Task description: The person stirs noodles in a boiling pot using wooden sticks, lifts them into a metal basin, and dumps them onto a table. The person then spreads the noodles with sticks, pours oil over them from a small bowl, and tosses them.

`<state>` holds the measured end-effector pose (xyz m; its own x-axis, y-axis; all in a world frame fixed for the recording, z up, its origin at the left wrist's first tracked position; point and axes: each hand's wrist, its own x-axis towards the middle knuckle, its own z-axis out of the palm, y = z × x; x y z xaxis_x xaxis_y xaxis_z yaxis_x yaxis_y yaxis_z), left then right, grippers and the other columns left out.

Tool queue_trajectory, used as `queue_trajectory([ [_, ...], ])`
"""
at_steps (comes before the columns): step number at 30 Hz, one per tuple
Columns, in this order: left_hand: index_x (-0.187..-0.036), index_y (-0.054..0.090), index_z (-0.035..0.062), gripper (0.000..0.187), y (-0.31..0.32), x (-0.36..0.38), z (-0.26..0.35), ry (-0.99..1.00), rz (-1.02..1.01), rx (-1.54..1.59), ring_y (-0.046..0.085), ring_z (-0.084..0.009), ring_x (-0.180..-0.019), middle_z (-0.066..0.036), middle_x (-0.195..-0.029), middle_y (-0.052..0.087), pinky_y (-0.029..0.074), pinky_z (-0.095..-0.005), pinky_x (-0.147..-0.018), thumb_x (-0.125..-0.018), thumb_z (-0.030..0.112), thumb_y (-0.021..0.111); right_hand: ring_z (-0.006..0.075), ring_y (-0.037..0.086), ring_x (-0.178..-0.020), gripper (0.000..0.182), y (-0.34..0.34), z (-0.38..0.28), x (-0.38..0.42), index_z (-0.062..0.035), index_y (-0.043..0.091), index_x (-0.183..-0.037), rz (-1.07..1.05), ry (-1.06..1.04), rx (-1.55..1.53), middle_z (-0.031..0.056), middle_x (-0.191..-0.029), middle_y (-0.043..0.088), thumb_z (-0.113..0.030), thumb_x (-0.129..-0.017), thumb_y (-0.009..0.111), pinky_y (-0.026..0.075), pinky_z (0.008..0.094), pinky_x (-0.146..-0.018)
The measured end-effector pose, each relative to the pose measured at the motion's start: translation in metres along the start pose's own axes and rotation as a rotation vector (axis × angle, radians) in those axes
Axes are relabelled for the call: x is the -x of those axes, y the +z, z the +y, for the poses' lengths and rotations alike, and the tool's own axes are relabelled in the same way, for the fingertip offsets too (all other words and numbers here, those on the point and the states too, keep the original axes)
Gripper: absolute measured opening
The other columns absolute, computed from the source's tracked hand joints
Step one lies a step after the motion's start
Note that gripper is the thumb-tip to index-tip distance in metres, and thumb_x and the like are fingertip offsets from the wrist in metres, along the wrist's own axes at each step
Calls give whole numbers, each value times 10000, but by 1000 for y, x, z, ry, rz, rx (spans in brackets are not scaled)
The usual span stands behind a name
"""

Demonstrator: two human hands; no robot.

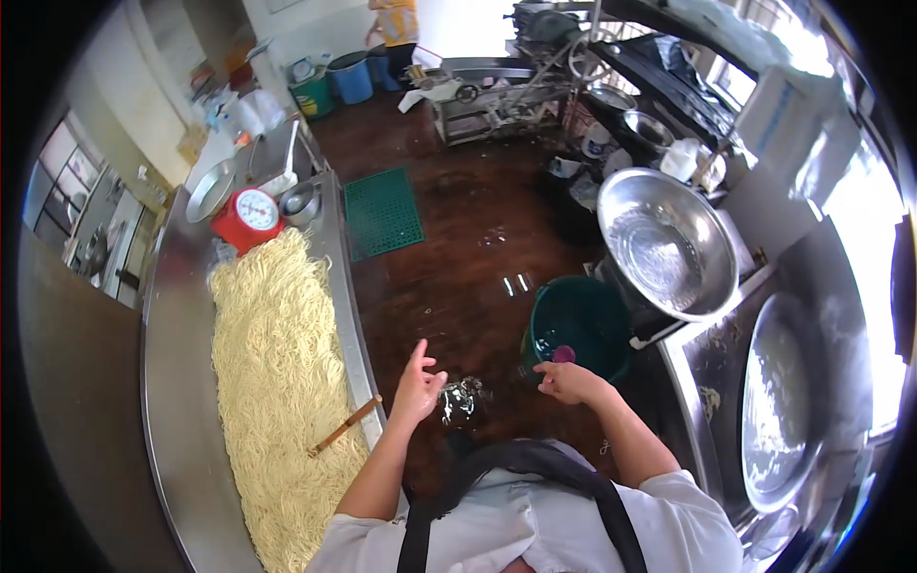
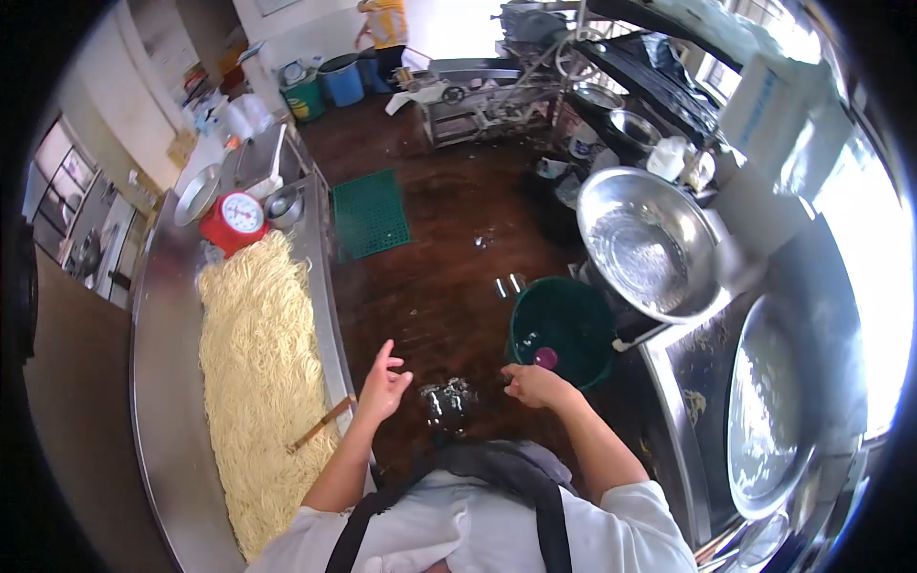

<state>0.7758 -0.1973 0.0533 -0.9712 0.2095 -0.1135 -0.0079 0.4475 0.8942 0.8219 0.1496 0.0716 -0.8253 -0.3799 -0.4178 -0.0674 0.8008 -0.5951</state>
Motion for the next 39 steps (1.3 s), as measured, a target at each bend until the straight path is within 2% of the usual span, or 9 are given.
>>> queue_trajectory([
  [6, -1567, 252, 75, 824, 111, 17, 48, 77, -303, -70, 656, -210, -808, -190, -1268, 592, 552, -346, -789, -892, 173, 715, 318, 703, -860, 456, 19, 62, 123, -28, 555, -1335, 199, 180, -179, 134, -913, 727, -204, -928, 660, 541, 411, -790],
  [12, -1566, 249, 67, 834, 217, 46, 127, 165, -425, -118, 667, -216, -809, -206, -1263, 581, 552, -358, -797, -885, 194, 714, 308, 710, -881, 447, 59, 142, 270, -20, 574, -1314, 329, 369, -289, 136, -941, 739, -190, -914, 678, 552, 392, -821],
  [17, -1573, 227, 75, 834, 292, 83, 172, 231, -540, -89, 666, -211, -792, -227, -1285, 555, 549, -350, -805, -900, 180, 708, 285, 712, -887, 452, 96, 197, 342, -26, 571, -1321, 343, 433, -310, 138, -975, 742, -185, -912, 683, 555, 382, -815],
  [19, -1581, 218, 95, 839, 308, 94, 183, 221, -571, -130, 682, -218, -856, -216, -1306, 556, 555, -356, -816, -902, 179, 705, 276, 713, -885, 452, 98, 200, 359, -30, 569, -1325, 337, 441, -322, 136, -979, 742, -184, -915, 681, 555, 375, -806],
  [31, -1579, 217, 94, 835, 354, 51, 190, 408, -690, -196, 636, -194, -810, -201, -1276, 548, 535, -339, -806, -899, 173, 694, 282, 718, -927, 449, 68, 181, 378, -54, 567, -1333, 482, 531, -443, 145, -1005, 740, -172, -915, 682, 554, 389, -830],
  [34, -1574, 188, 78, 862, 359, 19, 197, 353, -798, -204, 604, -357, -1132, -245, -1305, 545, 486, -414, -976, -888, 189, 697, 254, 711, -936, 464, 55, 176, 368, -49, 546, -1355, 469, 626, -448, 148, -1039, 728, -160, -926, 682, 562, 360, -795],
  [35, -1573, 186, 71, 861, 359, 8, 202, 341, -813, -199, 578, -369, -1188, -239, -1302, 547, 467, -426, -1009, -889, 194, 694, 249, 710, -930, 456, 49, 173, 361, -46, 548, -1351, 494, 619, -511, 141, -1031, 729, -161, -929, 678, 561, 354, -793],
  [38, -1573, 185, 69, 861, 356, -26, 201, 349, -821, -202, 581, -375, -1180, -244, -1312, 542, 466, -429, -1013, -889, 194, 693, 224, 705, -898, 445, 29, 168, 334, -44, 550, -1346, 510, 632, -496, 123, -1002, 726, -134, -926, 666, 560, 348, -779],
  [39, -1575, 222, 99, 859, 363, -38, 181, 445, -753, -158, 642, -226, -801, -189, -1267, 550, 533, -361, -813, -874, 168, 713, 235, 709, -911, 444, 22, 165, 325, -48, 552, -1345, 522, 628, -513, 127, -1007, 728, -124, -924, 671, 561, 356, -790],
])
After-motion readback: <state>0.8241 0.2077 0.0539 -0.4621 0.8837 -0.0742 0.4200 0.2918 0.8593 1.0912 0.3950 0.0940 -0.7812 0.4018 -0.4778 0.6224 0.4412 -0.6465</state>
